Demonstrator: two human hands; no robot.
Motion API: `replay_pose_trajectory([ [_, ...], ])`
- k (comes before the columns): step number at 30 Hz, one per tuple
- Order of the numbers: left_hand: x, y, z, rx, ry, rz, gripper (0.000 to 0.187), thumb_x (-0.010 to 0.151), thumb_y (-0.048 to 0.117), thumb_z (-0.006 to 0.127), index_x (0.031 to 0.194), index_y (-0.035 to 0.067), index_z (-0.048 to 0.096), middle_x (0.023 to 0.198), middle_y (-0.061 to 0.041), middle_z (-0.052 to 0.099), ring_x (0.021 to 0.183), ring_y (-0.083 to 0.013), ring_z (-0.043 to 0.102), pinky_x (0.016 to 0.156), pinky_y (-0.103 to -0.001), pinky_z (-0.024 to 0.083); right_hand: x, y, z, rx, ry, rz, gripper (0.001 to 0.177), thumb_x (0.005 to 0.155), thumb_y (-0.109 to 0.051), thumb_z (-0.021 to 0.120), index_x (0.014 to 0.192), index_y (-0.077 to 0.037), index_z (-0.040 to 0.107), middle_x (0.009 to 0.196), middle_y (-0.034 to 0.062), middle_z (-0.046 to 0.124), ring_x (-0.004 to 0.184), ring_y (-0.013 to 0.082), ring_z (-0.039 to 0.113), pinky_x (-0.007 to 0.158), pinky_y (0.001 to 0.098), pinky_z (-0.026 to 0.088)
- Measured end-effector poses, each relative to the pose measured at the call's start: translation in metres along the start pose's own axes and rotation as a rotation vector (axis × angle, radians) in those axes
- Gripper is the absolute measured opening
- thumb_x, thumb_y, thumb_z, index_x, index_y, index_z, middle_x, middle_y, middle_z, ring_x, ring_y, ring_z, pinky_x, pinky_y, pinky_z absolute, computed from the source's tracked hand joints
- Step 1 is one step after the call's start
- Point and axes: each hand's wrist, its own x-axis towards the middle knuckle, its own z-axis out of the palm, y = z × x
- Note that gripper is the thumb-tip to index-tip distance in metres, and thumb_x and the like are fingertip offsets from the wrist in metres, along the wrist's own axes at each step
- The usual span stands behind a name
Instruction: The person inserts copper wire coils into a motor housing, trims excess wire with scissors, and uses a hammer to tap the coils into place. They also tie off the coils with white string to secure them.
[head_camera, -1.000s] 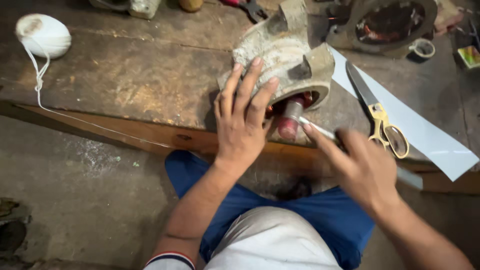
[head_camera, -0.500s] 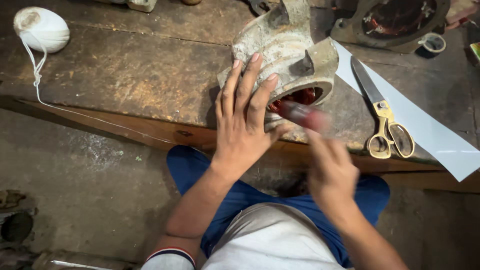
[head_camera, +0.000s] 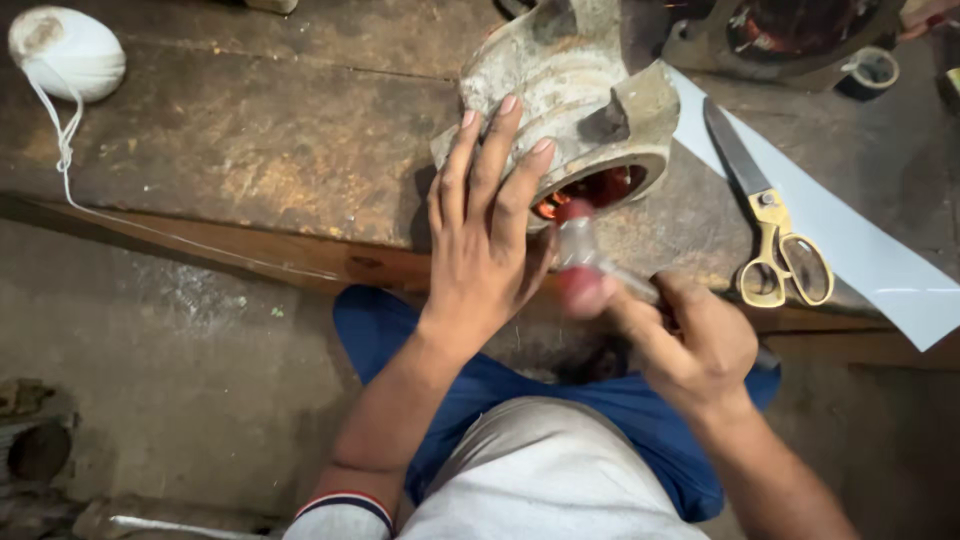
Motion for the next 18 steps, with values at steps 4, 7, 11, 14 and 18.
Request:
replay_pose_trajectory([
  [4, -0.003, -0.006, 0.008, 0.018, 0.035, 0.015, 0.066, 0.11, 0.02, 0.071, 0.161, 0.025, 0.029, 0.169, -0.007, 0.029, 0.157, -0.0341, 0.03, 0.128, -0.049, 0.031, -0.012, 0.015, -0.004, -0.298, -0.209, 0.017, 0.056, 0.081, -0.001, 0.075, 0.13, -0.027, 0.079, 0.095, 0.01, 0.07, 0.066, 0.0216, 0.063, 0.052, 0.0334, 0.046],
  [7, -0.005, -0.022, 0.016, -0.015, 0.027, 0.066, 0.066, 0.108, 0.013, 0.069, 0.161, 0.025, 0.031, 0.17, -0.007, 0.029, 0.156, -0.0351, 0.03, 0.133, -0.048, 0.027, -0.027, 0.008, -0.007, -0.126, -0.126, 0.03, 0.05, 0.082, 0.002, 0.073, 0.123, -0.026, 0.079, 0.095, 0.0122, 0.07, 0.068, 0.0229, 0.064, 0.055, 0.0344, 0.048],
  [11, 0.023, -0.07, 0.011, -0.509, -0.139, -0.012, 0.072, 0.103, -0.001, 0.066, 0.161, 0.022, 0.03, 0.17, -0.008, 0.031, 0.161, -0.038, 0.028, 0.135, -0.051, 0.02, -0.057, -0.007, -0.015, 0.137, -0.03, 0.126, 0.049, 0.079, 0.007, 0.068, 0.119, -0.021, 0.075, 0.098, 0.0146, 0.068, 0.077, 0.0268, 0.067, 0.065, 0.0355, 0.053],
  [14, 0.067, -0.101, -0.018, -0.091, -0.129, 0.09, 0.058, 0.1, -0.005, 0.068, 0.147, 0.024, 0.052, 0.166, -0.015, 0.033, 0.153, -0.0443, 0.028, 0.127, -0.049, 0.03, -0.078, -0.014, -0.012, 0.248, 0.03, 0.265, 0.046, 0.079, 0.013, 0.065, 0.117, -0.012, 0.073, 0.099, 0.017, 0.068, 0.075, 0.0246, 0.066, 0.064, 0.0337, 0.053],
  [18, 0.11, -0.063, -0.045, 0.571, 0.176, 0.081, 0.058, 0.092, -0.01, 0.067, 0.146, 0.012, 0.065, 0.155, -0.017, 0.043, 0.143, -0.0372, 0.047, 0.122, -0.043, 0.047, -0.095, -0.013, -0.009, 0.36, 0.084, 0.414, 0.045, 0.083, 0.016, 0.06, 0.12, -0.008, 0.067, 0.099, 0.0157, 0.068, 0.079, 0.0243, 0.068, 0.07, 0.031, 0.054],
])
